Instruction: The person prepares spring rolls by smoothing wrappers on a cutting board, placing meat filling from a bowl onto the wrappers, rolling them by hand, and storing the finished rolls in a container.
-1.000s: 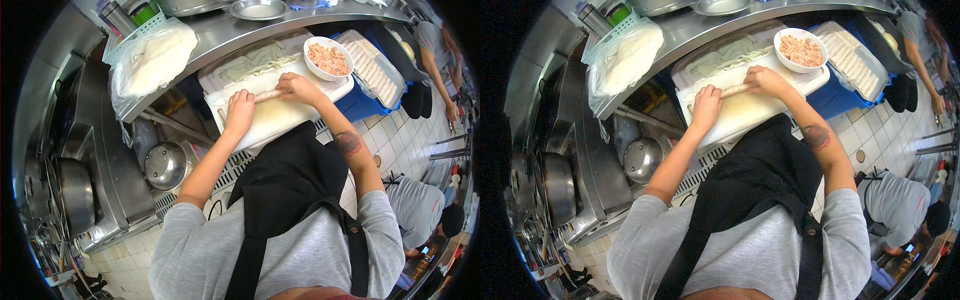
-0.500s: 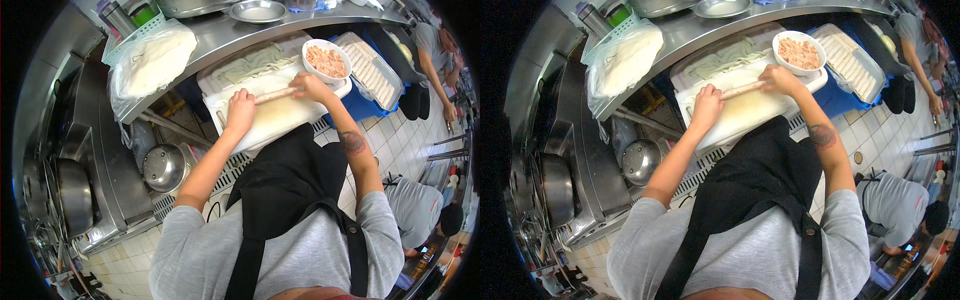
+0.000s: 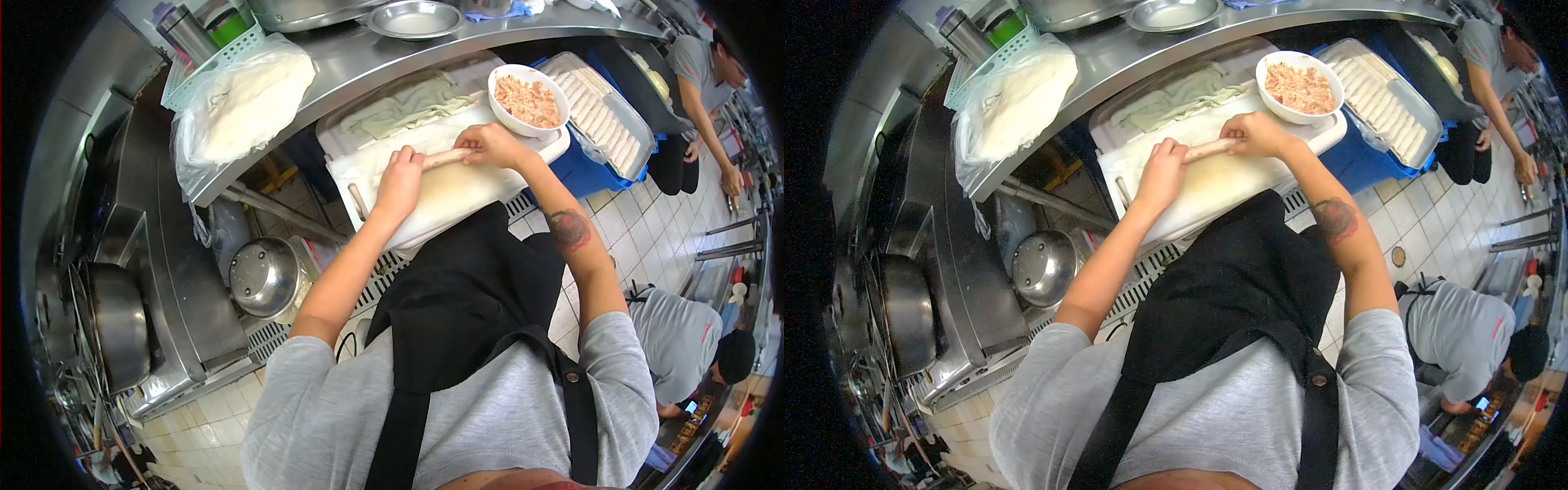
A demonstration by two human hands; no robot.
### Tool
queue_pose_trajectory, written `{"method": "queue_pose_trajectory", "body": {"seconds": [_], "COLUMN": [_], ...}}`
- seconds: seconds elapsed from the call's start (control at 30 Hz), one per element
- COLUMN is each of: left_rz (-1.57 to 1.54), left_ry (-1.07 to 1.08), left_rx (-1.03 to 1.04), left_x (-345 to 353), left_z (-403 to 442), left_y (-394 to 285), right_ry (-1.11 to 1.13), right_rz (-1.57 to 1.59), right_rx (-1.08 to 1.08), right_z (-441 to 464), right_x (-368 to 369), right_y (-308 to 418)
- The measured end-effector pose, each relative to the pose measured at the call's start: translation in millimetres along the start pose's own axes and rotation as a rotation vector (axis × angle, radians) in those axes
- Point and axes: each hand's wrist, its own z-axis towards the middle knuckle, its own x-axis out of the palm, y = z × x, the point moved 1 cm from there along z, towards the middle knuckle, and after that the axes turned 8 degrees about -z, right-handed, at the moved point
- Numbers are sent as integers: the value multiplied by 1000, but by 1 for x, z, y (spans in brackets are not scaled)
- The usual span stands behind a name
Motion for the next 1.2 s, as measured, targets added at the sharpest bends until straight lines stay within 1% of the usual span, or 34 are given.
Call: {"method": "queue_pose_trajectory", "body": {"seconds": [0.13,0.2,0.3,0.33,0.43,0.53,0.63,0.73,0.83,0.93,0.97,1.03,1.13,1.17,1.2], "left_rz": [6,-15,-151,-180,-248,-324,-270,-216,-79,-153,-184,-245,-138,-89,-70], "left_ry": [-14,-13,74,135,295,367,387,354,398,242,245,257,96,80,86], "left_rx": [-41,-44,-125,-133,-171,-267,-235,-189,-82,-53,-62,-77,-23,-39,-52], "left_x": [-24,-27,-36,-39,-51,-55,-50,-44,-42,-44,-39,-28,-20,-16,-17], "left_z": [-10,-12,-3,2,15,26,32,36,43,42,41,36,19,16,14], "left_y": [10,17,25,30,41,48,63,74,77,54,53,51,37,34,27], "right_ry": [40,41,54,58,192,184,115,91,-35,-135,-76,-52,-27,-21,-28], "right_rz": [72,74,115,134,67,39,-87,-129,-228,-95,-122,-95,-98,-105,-119], "right_rx": [79,51,70,88,158,179,98,111,-80,-174,-156,-116,-96,-96,-142], "right_z": [2,3,5,6,12,18,24,28,30,30,29,28,29,30,31], "right_x": [-8,-5,-7,-11,-22,-23,-20,-19,-15,-7,-7,3,4,4,5], "right_y": [1,-3,-9,-9,-8,-8,-17,-16,-3,19,24,18,17,20,25]}}
